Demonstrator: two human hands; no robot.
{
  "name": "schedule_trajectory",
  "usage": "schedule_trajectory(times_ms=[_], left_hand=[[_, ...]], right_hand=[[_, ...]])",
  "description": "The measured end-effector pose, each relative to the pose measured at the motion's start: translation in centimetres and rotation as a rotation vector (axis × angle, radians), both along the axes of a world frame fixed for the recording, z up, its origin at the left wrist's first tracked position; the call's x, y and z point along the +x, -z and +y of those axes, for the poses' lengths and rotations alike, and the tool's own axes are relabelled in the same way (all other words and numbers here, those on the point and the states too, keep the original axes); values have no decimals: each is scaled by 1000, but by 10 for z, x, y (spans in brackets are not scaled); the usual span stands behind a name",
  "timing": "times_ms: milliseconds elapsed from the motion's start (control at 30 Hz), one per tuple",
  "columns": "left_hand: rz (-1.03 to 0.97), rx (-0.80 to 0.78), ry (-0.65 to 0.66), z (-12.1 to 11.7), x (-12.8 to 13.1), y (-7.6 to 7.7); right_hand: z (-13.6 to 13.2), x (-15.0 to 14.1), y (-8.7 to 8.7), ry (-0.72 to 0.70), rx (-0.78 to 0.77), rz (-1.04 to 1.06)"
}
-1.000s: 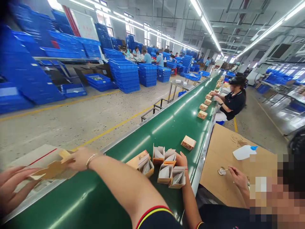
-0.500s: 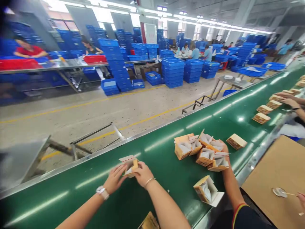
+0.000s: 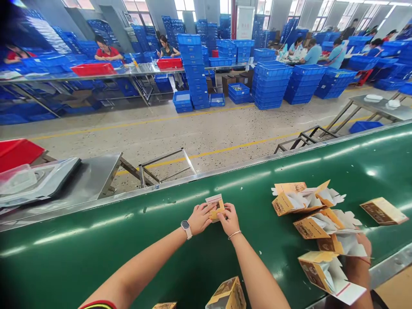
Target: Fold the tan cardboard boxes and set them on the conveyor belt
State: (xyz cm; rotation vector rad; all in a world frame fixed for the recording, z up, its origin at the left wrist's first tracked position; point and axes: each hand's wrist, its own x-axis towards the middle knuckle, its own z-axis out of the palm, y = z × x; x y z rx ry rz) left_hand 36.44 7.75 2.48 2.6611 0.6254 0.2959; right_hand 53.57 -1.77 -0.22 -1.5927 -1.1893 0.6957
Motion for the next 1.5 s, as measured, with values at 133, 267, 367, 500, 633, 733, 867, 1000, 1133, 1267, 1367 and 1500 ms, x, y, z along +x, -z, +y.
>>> schedule_trajectory(times_ms=[133, 267, 367, 500, 633, 733, 867, 1000, 1133, 1267, 1367, 1500], left_hand=[[-20, -42, -36, -12, 9, 2], [-132, -98, -25, -17, 18, 6], [-332, -131, -146, -24, 25, 17], [-562, -405, -515, -30, 40, 30], [-501, -854, -576, -21, 60, 31], [-431, -957, -553, -13, 71, 25], [-417, -990, -481, -9, 82, 18], [-361, -1075, -356, -5, 90, 10], [-331, -1145, -198, -1, 96, 0], [-372, -1215, -211, 1, 93, -5], [-338, -1073, -189, -4, 81, 1], [-347, -799, -270, -17, 66, 22]], right_hand=[[-9, 6, 0, -3, 13, 30], [-12, 12, -3, 78, -63, 54], [-8, 14, -5, 221, -132, 91], [2, 19, -4, 271, -240, 163], [15, 26, 2, 229, -328, 212], [21, 31, 7, 239, -344, 221], [21, 37, 15, 255, -357, 225], [23, 43, 20, 289, -369, 228], [29, 50, 17, 324, -370, 241], [25, 55, 6, 357, -333, 277], [16, 49, -5, 389, -283, 309], [8, 38, -25, 413, -242, 347]])
